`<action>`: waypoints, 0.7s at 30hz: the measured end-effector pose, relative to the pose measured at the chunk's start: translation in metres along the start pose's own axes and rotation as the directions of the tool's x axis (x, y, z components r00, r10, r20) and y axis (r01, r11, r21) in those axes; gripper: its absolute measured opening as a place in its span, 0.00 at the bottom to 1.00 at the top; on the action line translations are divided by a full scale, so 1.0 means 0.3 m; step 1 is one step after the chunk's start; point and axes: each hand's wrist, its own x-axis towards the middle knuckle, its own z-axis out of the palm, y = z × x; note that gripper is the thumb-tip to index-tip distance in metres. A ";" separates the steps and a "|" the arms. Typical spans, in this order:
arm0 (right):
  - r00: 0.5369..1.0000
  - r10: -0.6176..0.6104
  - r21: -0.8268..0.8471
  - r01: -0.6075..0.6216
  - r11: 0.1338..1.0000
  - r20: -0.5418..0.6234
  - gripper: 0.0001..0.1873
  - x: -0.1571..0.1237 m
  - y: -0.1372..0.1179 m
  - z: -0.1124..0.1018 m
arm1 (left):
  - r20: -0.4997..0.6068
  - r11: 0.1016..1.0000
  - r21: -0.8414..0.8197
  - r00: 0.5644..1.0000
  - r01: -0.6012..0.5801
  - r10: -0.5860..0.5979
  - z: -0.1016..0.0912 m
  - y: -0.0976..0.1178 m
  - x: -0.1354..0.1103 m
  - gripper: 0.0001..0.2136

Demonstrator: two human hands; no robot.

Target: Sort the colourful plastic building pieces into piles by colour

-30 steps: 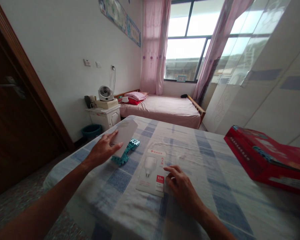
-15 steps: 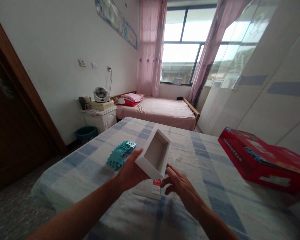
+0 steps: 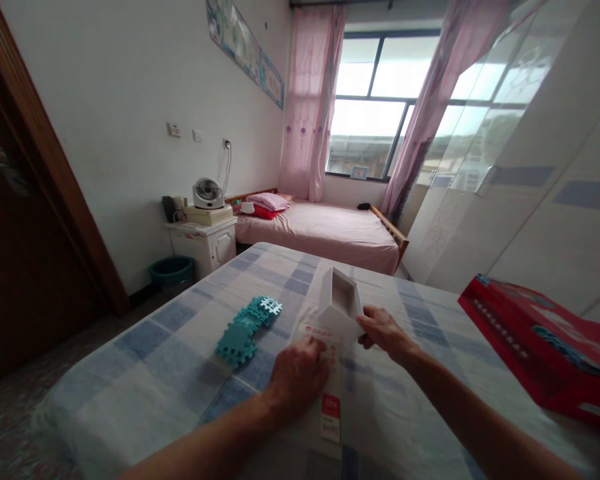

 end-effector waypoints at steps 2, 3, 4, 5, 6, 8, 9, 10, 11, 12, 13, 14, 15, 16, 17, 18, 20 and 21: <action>1.000 0.005 -0.064 -0.005 0.998 -0.009 0.05 0.100 -0.041 0.030 | 0.049 0.990 0.093 0.994 -0.103 0.099 0.018 -0.014 -0.005 0.09; 1.000 0.009 -0.081 -0.010 0.997 -0.016 0.05 0.149 -0.068 0.052 | 0.075 0.985 0.110 0.990 -0.130 0.122 0.025 -0.019 -0.006 0.09; 1.000 0.010 -0.094 -0.012 0.996 -0.022 0.05 0.198 -0.098 0.077 | 0.092 0.983 0.117 0.987 -0.142 0.131 0.030 -0.024 -0.005 0.09; 1.000 0.008 -0.108 -0.011 0.994 -0.029 0.05 0.245 -0.130 0.103 | 0.102 0.982 0.117 0.986 -0.145 0.133 0.035 -0.027 -0.003 0.09; 0.999 0.001 -0.121 -0.005 0.993 -0.037 0.06 0.290 -0.164 0.129 | 0.111 0.983 0.114 0.985 -0.144 0.131 0.038 -0.030 0.000 0.10; 0.998 -0.026 -0.137 0.018 0.990 -0.059 0.08 0.370 -0.227 0.177 | 0.131 0.986 0.109 0.985 -0.129 0.115 0.040 -0.034 0.007 0.11; 0.996 -0.044 -0.141 0.034 0.989 -0.071 0.09 0.403 -0.252 0.197 | 0.147 0.987 0.110 0.984 -0.120 0.103 0.040 -0.036 0.011 0.12; 0.994 -0.065 -0.146 0.052 0.988 -0.083 0.11 0.428 -0.272 0.212 | 0.164 0.988 0.110 0.982 -0.109 0.090 0.038 -0.036 0.014 0.12; 0.992 -0.085 -0.154 0.070 0.986 -0.094 0.13 0.445 -0.285 0.223 | 0.180 0.989 0.111 0.981 -0.100 0.079 0.036 -0.034 0.015 0.12; 0.989 -0.107 -0.167 0.089 0.982 -0.101 0.15 0.453 -0.289 0.230 | 0.191 0.989 0.112 0.979 -0.093 0.070 0.033 -0.032 0.016 0.13; 0.986 -0.130 -0.188 0.109 0.976 -0.105 0.16 0.450 -0.286 0.232 | 0.193 0.989 0.115 0.979 -0.091 0.067 0.029 -0.027 0.015 0.13; 0.983 -0.155 -0.216 0.130 0.968 -0.103 0.17 0.438 -0.274 0.230 | 0.184 0.988 0.123 0.980 -0.092 0.069 0.025 -0.022 0.014 0.12; 0.979 -0.180 -0.249 0.152 0.957 -0.094 0.18 0.415 -0.257 0.223 | 0.166 0.986 0.136 0.984 -0.093 0.070 0.022 -0.016 0.012 0.12; 0.976 -0.205 -0.284 0.175 0.943 -0.078 0.18 0.384 -0.235 0.211 | 0.139 0.984 0.152 0.988 -0.089 0.068 0.019 -0.010 0.009 0.12; 0.973 -0.225 -0.318 0.196 0.928 -0.055 0.18 0.345 -0.211 0.196 | 0.100 0.983 0.168 0.993 -0.079 0.063 0.017 -0.005 0.008 0.12; 0.971 -0.239 -0.347 0.216 0.913 -0.025 0.17 0.301 -0.187 0.179 | 0.060 0.981 0.180 0.997 -0.068 0.058 0.017 -0.002 0.007 0.13; 0.965 -0.254 -0.399 0.258 0.880 0.063 0.14 0.209 -0.141 0.141 | -0.007 0.982 0.184 0.999 -0.031 0.033 0.025 -0.003 0.006 0.17; 0.962 -0.249 -0.423 0.273 0.864 0.112 0.14 0.164 -0.120 0.123 | -0.026 0.984 0.179 1.000 -0.011 0.015 0.031 -0.007 0.007 0.20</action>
